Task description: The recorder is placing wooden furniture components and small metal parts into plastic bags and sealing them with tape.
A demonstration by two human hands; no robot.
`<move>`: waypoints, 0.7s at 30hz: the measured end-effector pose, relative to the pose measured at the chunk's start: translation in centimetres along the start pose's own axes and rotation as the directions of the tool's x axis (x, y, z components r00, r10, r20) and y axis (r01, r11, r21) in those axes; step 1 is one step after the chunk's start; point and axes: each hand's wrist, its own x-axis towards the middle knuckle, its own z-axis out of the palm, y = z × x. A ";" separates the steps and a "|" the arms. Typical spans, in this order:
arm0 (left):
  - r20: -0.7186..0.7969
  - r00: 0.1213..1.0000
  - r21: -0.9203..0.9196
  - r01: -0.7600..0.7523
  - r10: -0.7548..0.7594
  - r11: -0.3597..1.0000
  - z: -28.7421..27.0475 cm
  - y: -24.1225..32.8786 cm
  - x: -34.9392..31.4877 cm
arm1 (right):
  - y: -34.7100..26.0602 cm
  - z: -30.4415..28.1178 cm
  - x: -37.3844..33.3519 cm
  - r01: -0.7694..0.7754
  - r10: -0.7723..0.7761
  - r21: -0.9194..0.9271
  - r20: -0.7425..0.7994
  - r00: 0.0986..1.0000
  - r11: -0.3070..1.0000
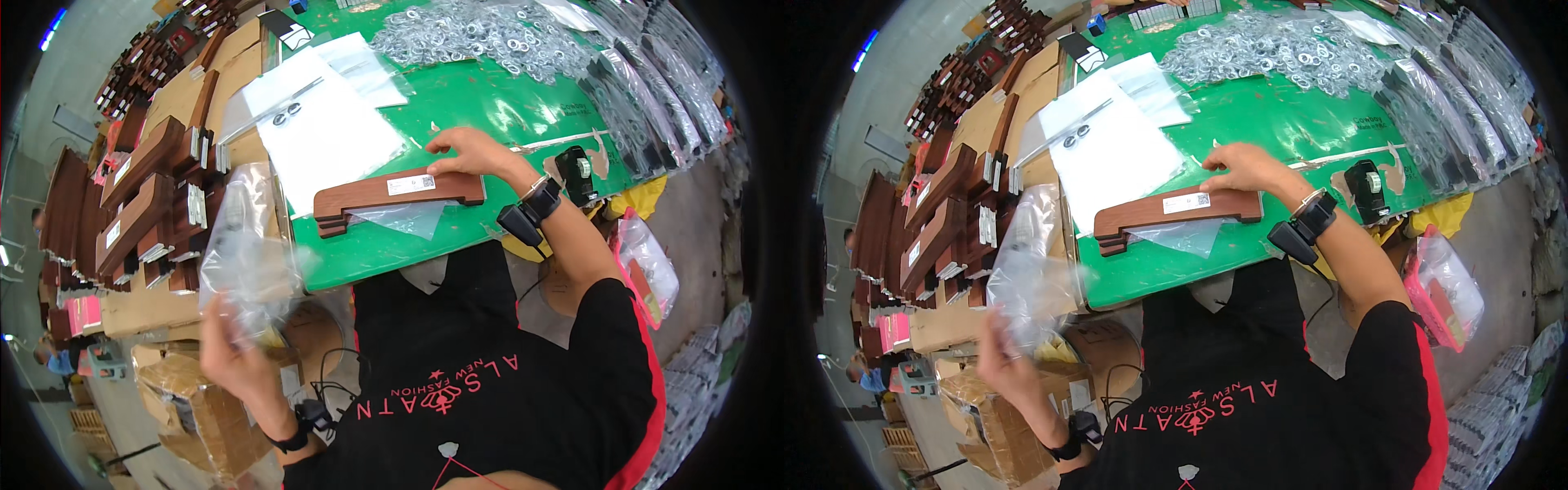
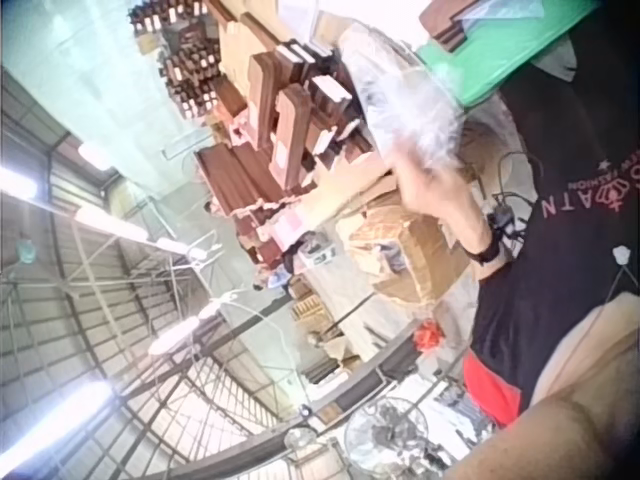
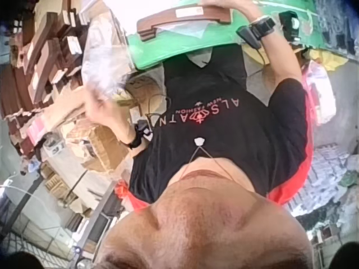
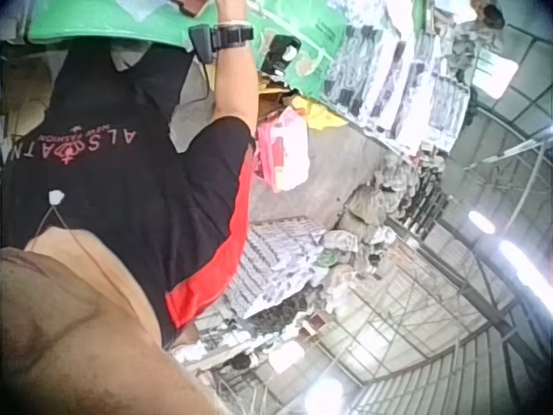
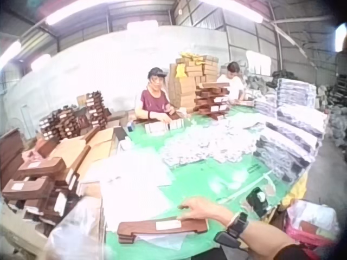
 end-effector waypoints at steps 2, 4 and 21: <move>0.381 0.924 0.196 -0.088 0.006 0.977 0.8 1.4 -1.4 | -0.2 0.3 0.1 -0.014 0.017 -0.021 0.152 0.988 1.000; 0.608 0.791 0.121 -0.183 0.073 0.976 2.5 1.8 -2.5 | -0.7 0.5 0.5 0.015 -0.006 -0.046 0.199 0.980 0.999; 0.908 0.406 -0.366 0.889 -0.104 0.275 21.5 5.6 -3.5 | -3.3 1.5 -0.8 0.273 -0.257 -0.167 0.114 0.960 0.947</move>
